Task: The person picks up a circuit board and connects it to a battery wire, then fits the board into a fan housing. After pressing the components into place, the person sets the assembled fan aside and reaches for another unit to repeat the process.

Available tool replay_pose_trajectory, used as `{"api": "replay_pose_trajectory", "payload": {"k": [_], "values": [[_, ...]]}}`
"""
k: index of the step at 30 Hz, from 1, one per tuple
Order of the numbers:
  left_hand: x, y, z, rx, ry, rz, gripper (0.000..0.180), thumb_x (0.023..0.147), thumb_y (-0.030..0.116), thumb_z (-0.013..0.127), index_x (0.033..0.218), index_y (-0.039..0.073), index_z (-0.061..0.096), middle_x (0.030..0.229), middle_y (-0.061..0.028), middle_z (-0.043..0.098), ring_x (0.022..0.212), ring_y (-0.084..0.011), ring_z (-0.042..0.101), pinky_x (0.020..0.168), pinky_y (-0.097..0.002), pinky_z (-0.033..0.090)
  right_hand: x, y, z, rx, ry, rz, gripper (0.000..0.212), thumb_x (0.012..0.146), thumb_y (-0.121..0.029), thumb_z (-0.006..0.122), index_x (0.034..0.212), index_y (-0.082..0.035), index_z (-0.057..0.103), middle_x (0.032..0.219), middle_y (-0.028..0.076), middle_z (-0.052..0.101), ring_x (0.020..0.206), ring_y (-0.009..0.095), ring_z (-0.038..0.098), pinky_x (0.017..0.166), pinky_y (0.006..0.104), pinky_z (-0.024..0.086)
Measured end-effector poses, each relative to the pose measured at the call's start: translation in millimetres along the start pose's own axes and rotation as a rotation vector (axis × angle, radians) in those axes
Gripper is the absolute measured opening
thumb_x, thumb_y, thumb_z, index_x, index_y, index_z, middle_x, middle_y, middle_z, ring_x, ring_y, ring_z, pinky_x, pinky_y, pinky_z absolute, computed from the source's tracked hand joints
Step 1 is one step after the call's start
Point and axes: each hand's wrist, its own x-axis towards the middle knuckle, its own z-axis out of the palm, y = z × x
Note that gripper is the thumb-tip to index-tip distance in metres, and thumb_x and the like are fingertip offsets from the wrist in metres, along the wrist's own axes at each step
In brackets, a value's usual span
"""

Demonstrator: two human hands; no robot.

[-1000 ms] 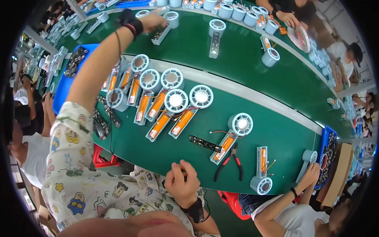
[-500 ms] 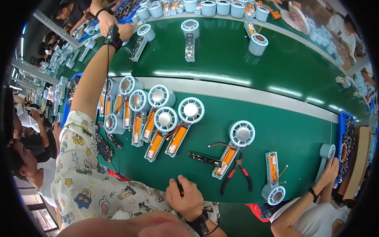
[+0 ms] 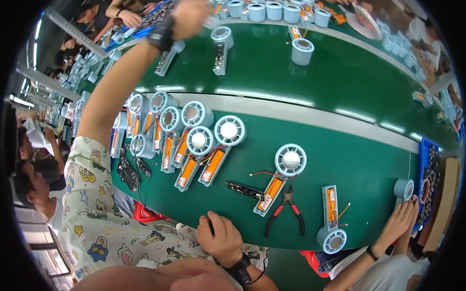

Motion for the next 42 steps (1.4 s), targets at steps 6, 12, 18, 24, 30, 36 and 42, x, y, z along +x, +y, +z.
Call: {"api": "replay_pose_trajectory", "payload": {"k": [6,12,18,24,30,36,42], "values": [[91,120,43,0.142,-0.313,0.341,0.023,0.080,0.023,0.076,0.102,0.015,0.080,0.152,-0.0091,0.052,0.135,-0.0277,0.052,0.108,-0.0415,0.045,-3,3,0,0.020,0.014,-0.011,0.016,0.082,-0.008,0.074,0.098,-0.010,0.073,0.109,0.007,0.069,0.082,0.020,0.070,0.061,0.0271,0.056],[115,121,77,0.205,-0.283,0.363,0.022,0.077,0.015,0.076,0.098,0.019,0.083,0.156,-0.0055,0.050,0.133,-0.0270,0.054,0.108,-0.0434,0.044,-4,5,-4,0.033,-0.017,-0.016,0.017,0.086,-0.009,0.070,0.102,-0.008,0.073,0.111,0.007,0.069,0.084,0.020,0.069,0.063,0.0263,0.056],[117,127,79,0.153,-0.456,0.253,0.020,0.073,0.011,0.074,0.092,0.016,0.081,0.135,-0.0095,0.058,0.128,-0.0241,0.053,0.098,-0.0397,0.045,-4,4,-3,0.027,-0.018,-0.017,0.019,0.085,-0.011,0.068,0.104,-0.008,0.073,0.110,0.006,0.069,0.087,0.019,0.068,0.063,0.0257,0.055],[100,137,49,0.089,-0.535,0.195,0.019,0.071,0.019,0.074,0.088,0.012,0.079,0.112,-0.0115,0.058,0.114,-0.0271,0.058,0.095,-0.0406,0.045,-3,3,1,-0.009,0.008,-0.048,0.019,0.084,-0.010,0.069,0.101,-0.007,0.073,0.106,0.004,0.069,0.087,0.018,0.067,0.063,0.0253,0.055],[81,167,16,-0.113,-0.519,-0.132,0.030,0.074,0.034,0.074,0.086,0.007,0.078,0.103,-0.0150,0.063,0.094,-0.0352,0.066,0.085,-0.0438,0.049,1,3,3,-0.034,0.073,-0.037,0.017,0.075,-0.007,0.072,0.092,-0.009,0.073,0.096,0.003,0.068,0.080,0.020,0.066,0.063,0.0276,0.056],[109,222,-40,-0.612,-0.919,-0.455,0.038,0.076,0.041,0.073,0.087,0.005,0.075,0.091,-0.0132,0.073,0.074,-0.0295,0.071,0.065,-0.0433,0.055,-1,0,4,-0.055,0.111,-0.031,0.018,0.073,-0.005,0.073,0.091,-0.009,0.073,0.095,0.003,0.068,0.080,0.020,0.066,0.064,0.0287,0.056],[105,272,-69,-0.853,-1.160,-0.641,0.038,0.081,0.044,0.072,0.093,0.008,0.073,0.088,-0.0073,0.073,0.070,-0.0189,0.069,0.065,-0.0402,0.059,-3,-3,7,-0.058,0.123,-0.031,0.020,0.072,-0.004,0.074,0.091,-0.009,0.073,0.094,0.002,0.068,0.080,0.020,0.066,0.064,0.0301,0.056]]}}
